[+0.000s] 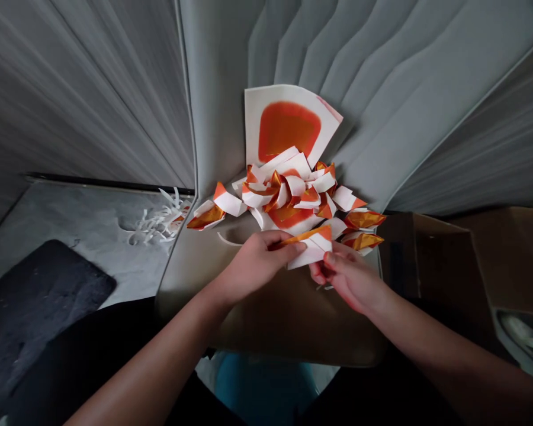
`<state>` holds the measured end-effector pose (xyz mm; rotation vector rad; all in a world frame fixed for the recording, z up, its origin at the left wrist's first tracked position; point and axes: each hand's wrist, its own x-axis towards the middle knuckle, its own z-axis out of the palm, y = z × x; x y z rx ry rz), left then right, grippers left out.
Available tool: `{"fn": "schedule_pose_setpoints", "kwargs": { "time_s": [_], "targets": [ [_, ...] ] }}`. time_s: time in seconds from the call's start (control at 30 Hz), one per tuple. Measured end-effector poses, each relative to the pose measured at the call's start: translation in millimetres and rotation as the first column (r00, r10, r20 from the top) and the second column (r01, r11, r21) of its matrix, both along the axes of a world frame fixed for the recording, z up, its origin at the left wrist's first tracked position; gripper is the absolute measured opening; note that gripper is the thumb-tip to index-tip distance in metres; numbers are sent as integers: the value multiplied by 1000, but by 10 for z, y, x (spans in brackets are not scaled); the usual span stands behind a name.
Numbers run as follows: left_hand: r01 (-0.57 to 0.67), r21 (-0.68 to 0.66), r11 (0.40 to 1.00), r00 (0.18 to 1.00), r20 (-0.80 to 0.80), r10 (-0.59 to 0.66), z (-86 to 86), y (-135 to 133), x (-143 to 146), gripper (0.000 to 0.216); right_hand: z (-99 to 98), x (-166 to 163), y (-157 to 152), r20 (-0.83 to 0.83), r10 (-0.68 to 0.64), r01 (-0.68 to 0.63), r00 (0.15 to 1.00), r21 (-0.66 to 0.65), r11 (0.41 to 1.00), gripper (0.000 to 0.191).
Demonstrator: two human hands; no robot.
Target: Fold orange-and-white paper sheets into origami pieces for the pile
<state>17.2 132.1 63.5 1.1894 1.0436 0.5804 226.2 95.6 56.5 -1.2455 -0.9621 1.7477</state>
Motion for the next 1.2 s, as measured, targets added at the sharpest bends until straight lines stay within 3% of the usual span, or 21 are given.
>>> {"fn": "schedule_pose_setpoints", "kwargs": {
  "time_s": [0.1, 0.27, 0.43, 0.63, 0.8, 1.0, 1.07, 1.2],
  "targets": [
    [-76, -50, 996, 996, 33, 77, -45, 40, 5, 38, 15, -5, 36, 22, 58, -58, 998, 3, 998, 36],
    [-229, -74, 971, 969, 75, 234, -95, -24, 131, 44, -41, -51, 15, 64, -84, 84, 994, 1, 996, 29],
    [-327, 191, 926, 944, 10, 331, -60, -173, 227, 34, -33, -117, 13, 54, -177, 179, 983, -24, 984, 30],
    [-180, 469, 865, 952, -137, 273, -35, -276, 187, 42, -5, -162, 23, 51, -221, 222, 974, -2, 975, 31],
    [-77, 497, 865, 954, -214, 208, 0, -313, 192, 50, -18, -154, 7, 59, -238, 239, 969, -2, 971, 31],
    [-22, 544, 839, 935, -286, 209, 18, -320, 185, 40, -21, -126, -22, 98, -229, 228, 968, 20, 973, 26],
    [9, 606, 795, 909, -337, 246, -3, -323, 184, 42, -15, -132, -36, 140, -213, 211, 967, 32, 977, 23],
    [185, 762, 620, 794, -488, 362, -65, -341, 188, 49, -9, -187, -88, 247, -236, 221, 940, 90, 971, 16]
  ]
}}
